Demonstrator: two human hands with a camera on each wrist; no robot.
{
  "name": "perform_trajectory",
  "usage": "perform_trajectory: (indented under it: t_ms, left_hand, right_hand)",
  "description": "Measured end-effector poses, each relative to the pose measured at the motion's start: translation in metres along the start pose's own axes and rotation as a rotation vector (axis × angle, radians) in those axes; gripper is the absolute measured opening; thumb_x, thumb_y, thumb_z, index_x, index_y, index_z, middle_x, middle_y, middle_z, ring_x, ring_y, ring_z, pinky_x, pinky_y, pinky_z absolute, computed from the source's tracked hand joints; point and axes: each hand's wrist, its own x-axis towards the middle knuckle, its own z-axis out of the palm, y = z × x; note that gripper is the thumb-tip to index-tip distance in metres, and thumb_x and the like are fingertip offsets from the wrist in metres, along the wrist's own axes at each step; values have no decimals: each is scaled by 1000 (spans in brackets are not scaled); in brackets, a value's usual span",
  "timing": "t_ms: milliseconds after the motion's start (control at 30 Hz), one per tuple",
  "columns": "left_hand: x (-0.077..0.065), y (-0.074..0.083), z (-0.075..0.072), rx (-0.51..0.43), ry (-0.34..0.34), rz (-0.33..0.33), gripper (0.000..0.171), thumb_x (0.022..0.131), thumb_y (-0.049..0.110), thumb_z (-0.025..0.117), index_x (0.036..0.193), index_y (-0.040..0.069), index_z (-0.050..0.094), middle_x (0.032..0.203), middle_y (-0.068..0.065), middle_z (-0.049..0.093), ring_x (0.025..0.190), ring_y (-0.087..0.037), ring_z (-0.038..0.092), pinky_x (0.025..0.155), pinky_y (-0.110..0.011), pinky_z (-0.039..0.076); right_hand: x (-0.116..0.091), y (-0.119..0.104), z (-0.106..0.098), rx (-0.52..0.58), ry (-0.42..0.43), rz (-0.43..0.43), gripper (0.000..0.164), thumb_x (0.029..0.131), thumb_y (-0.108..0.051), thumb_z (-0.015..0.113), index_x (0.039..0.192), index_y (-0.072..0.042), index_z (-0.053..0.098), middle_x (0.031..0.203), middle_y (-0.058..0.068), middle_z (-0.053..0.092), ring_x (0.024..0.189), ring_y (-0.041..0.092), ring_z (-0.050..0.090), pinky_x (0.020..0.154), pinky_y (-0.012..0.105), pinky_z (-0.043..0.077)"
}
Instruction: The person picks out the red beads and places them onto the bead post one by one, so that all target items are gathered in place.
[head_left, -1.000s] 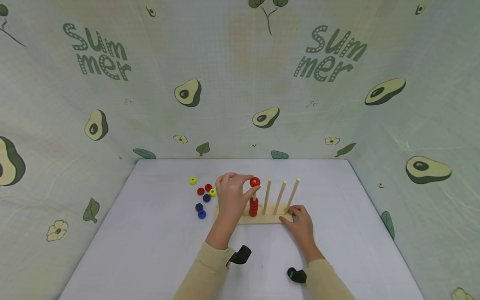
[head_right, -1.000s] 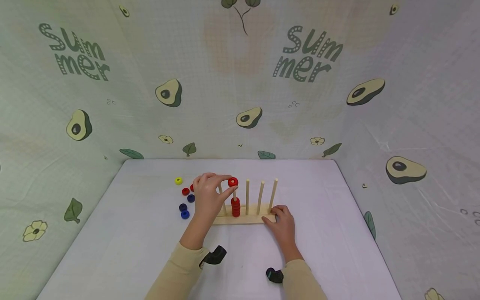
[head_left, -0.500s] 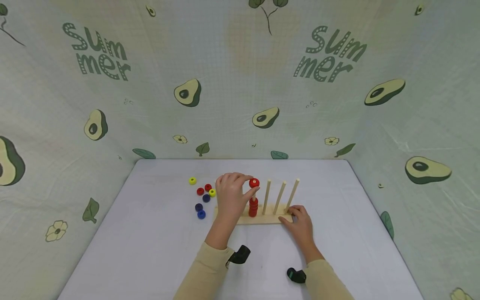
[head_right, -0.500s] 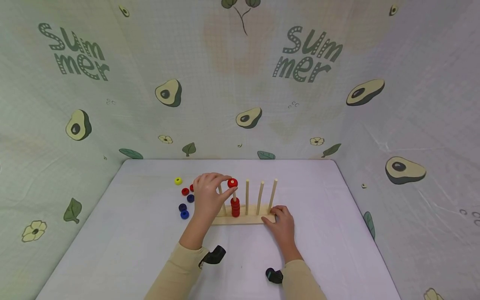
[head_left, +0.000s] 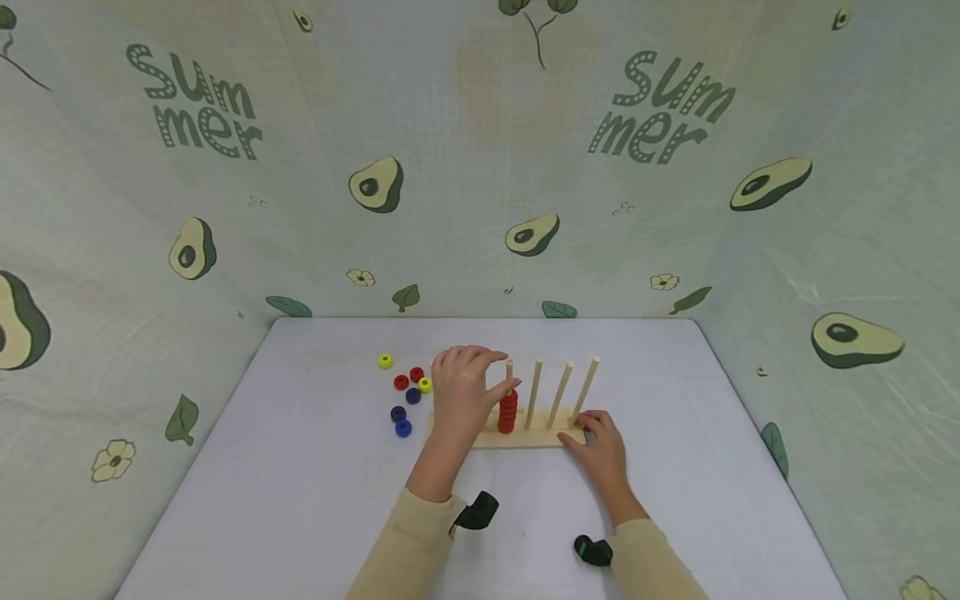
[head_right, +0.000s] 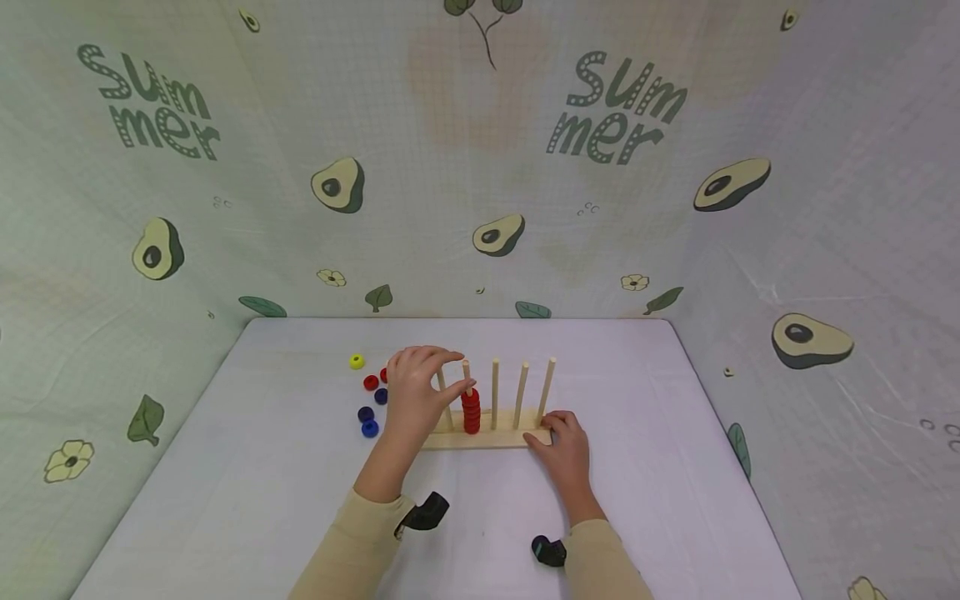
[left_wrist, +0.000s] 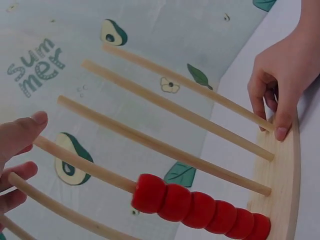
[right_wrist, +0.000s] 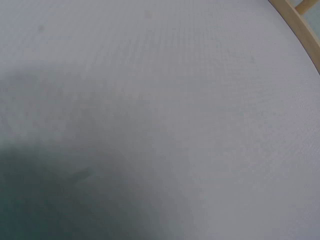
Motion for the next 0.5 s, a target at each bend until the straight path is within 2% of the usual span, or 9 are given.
perform_trajectory:
  t_ms: [133, 233, 367, 500]
  left_hand:
    - [4, -1, -12, -97, 60, 31, 39, 66, 30, 92, 98, 14, 76, 97, -3, 69, 97, -25, 58, 88, -45, 44]
    - [6, -4, -18, -126, 84, 39, 40, 66, 27, 92, 99, 12, 75, 99, -5, 69, 98, -27, 58, 88, -46, 44]
    - [6, -8, -25, -183, 58, 8, 40, 68, 25, 91, 101, 9, 75, 102, -6, 68, 101, -28, 58, 90, -46, 44]
    - [2, -16, -32, -319, -4, -88, 41, 71, 20, 89, 107, 8, 73, 110, -7, 66, 109, -29, 54, 93, -46, 44]
  right_hand:
    - [0, 0, -1, -3, -7, 0, 37, 71, -19, 88, 96, 3, 71, 104, 14, 58, 91, 31, 59, 82, 47, 47]
    - [1, 1, -1, -8, -3, 2, 38, 71, -19, 89, 96, 3, 71, 104, 14, 58, 92, 30, 59, 82, 47, 47]
    - [1, 1, -1, -2, -4, 6, 38, 71, -18, 89, 97, 3, 71, 105, 14, 59, 92, 31, 59, 82, 47, 48]
    - [1, 1, -1, 4, -13, 15, 39, 71, -18, 88, 98, 4, 71, 105, 14, 58, 92, 31, 59, 82, 48, 47]
